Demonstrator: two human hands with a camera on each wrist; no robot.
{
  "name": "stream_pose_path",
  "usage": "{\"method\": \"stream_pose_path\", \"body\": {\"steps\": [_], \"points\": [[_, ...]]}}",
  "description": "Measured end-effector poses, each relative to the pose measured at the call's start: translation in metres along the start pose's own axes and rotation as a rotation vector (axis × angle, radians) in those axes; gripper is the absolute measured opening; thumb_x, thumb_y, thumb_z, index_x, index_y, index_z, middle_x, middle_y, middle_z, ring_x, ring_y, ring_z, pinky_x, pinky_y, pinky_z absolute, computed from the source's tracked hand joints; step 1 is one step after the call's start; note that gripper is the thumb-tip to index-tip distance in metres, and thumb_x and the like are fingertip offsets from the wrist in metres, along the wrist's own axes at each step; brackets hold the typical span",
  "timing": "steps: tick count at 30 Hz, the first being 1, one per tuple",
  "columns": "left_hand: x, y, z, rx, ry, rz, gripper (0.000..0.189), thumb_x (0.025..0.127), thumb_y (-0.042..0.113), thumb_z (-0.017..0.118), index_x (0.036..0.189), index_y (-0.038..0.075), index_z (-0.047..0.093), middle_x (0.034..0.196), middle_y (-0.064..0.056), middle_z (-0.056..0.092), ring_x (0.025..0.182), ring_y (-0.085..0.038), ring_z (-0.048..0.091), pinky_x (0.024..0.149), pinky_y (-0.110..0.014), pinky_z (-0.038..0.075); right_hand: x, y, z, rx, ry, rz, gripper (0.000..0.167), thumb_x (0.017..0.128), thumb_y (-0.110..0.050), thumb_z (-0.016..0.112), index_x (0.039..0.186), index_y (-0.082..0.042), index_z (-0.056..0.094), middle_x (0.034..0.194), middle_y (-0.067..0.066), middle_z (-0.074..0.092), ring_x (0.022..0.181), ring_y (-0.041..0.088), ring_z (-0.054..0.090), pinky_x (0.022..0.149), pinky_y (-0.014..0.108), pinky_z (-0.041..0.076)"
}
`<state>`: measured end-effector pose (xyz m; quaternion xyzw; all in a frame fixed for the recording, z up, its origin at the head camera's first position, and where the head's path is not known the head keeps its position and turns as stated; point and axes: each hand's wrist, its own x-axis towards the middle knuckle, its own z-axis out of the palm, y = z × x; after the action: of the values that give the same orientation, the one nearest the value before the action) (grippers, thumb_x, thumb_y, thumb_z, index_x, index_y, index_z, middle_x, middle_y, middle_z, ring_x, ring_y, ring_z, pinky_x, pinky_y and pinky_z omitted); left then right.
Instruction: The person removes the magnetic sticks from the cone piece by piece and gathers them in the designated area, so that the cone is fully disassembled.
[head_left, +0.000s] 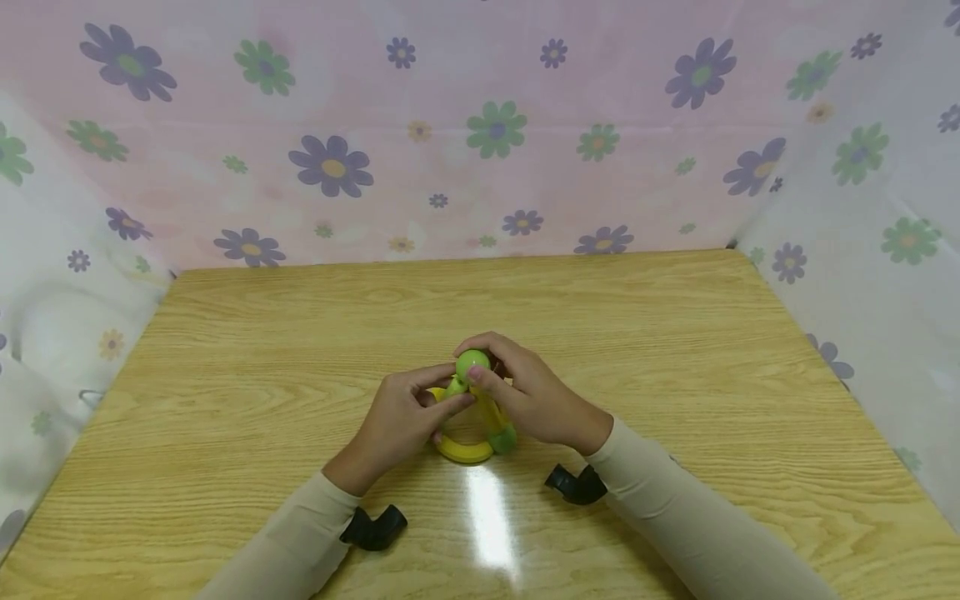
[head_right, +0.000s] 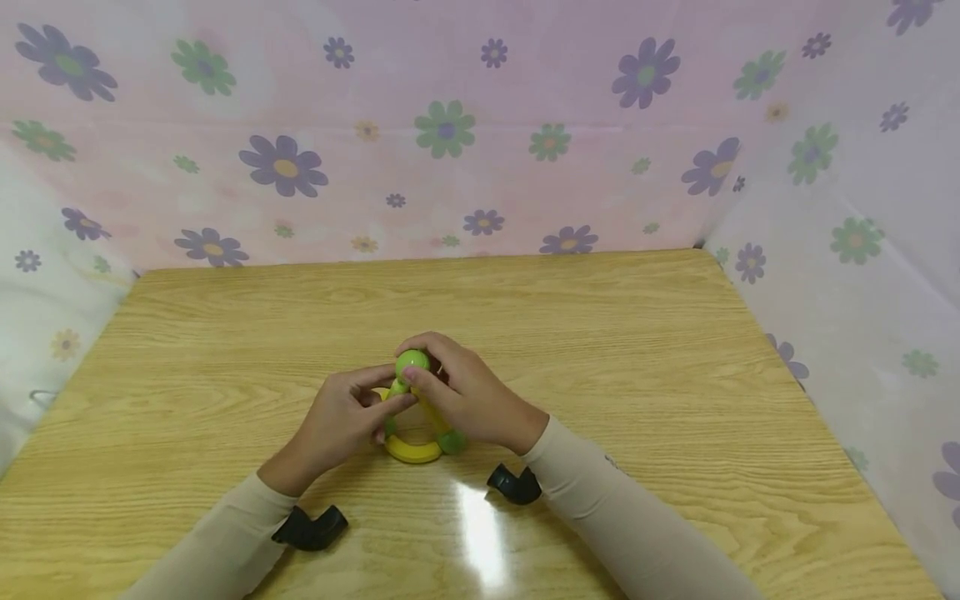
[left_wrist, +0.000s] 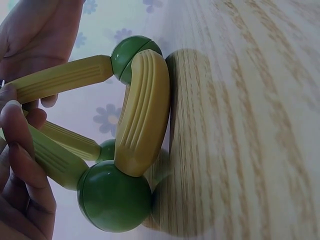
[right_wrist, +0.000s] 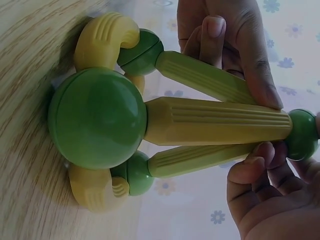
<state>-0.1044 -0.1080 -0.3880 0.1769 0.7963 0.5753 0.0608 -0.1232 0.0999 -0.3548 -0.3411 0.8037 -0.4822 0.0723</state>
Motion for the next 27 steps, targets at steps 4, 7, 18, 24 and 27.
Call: {"method": "stream_pose_path", "body": {"steps": [4, 7, 18, 24, 27], "points": [[0.0, 0.0, 0.0, -0.001, -0.002, -0.016, 0.039, 0.09, 0.026, 0.075, 0.128, 0.021, 0.069, 0.107, -0.008, 0.071, 0.046, -0.019, 0.057, 0.046, -0.029, 0.052, 0.0, -0.001, -0.001, 0.038, 0.006, 0.022, 0.026, 0.109, -0.029, 0.042, 0.129, -0.017, 0.053, 0.107, 0.001, 0.06, 0.083, 0.016, 0.056, 0.07, 0.029, 0.048], [0.001, 0.0, 0.0, -0.005, 0.0, -0.036, 0.04, 0.09, 0.026, 0.076, 0.129, 0.021, 0.069, 0.11, -0.007, 0.072, 0.047, -0.014, 0.056, 0.046, -0.029, 0.052, 0.0, 0.0, -0.003, 0.047, 0.013, 0.025, 0.027, 0.109, -0.03, 0.043, 0.131, -0.017, 0.052, 0.106, 0.002, 0.061, 0.082, 0.017, 0.058, 0.07, 0.029, 0.049], [0.003, 0.0, 0.0, 0.004, -0.006, -0.048, 0.044, 0.091, 0.028, 0.075, 0.133, 0.018, 0.066, 0.115, -0.011, 0.071, 0.048, -0.018, 0.057, 0.048, -0.034, 0.054, 0.002, 0.033, -0.037, -0.207, 0.169, 0.14, 0.033, 0.104, -0.031, 0.056, 0.133, -0.015, 0.059, 0.094, 0.004, 0.061, 0.082, 0.019, 0.057, 0.075, 0.036, 0.051], [0.001, 0.001, 0.001, 0.007, 0.001, -0.073, 0.041, 0.091, 0.03, 0.075, 0.131, 0.027, 0.067, 0.116, -0.006, 0.07, 0.05, -0.024, 0.059, 0.049, -0.036, 0.054, 0.0, 0.061, -0.047, -0.327, 0.042, 0.276, 0.037, 0.102, -0.026, 0.059, 0.134, -0.006, 0.059, 0.102, 0.006, 0.065, 0.081, 0.016, 0.059, 0.071, 0.032, 0.051], [0.0, 0.001, 0.001, 0.012, 0.002, -0.072, 0.041, 0.091, 0.031, 0.074, 0.131, 0.027, 0.066, 0.117, -0.006, 0.069, 0.051, -0.024, 0.059, 0.048, -0.035, 0.054, -0.001, 0.069, -0.048, -0.353, -0.005, 0.307, 0.037, 0.101, -0.022, 0.062, 0.133, -0.005, 0.059, 0.101, 0.008, 0.066, 0.078, 0.015, 0.059, 0.07, 0.031, 0.051]]}}
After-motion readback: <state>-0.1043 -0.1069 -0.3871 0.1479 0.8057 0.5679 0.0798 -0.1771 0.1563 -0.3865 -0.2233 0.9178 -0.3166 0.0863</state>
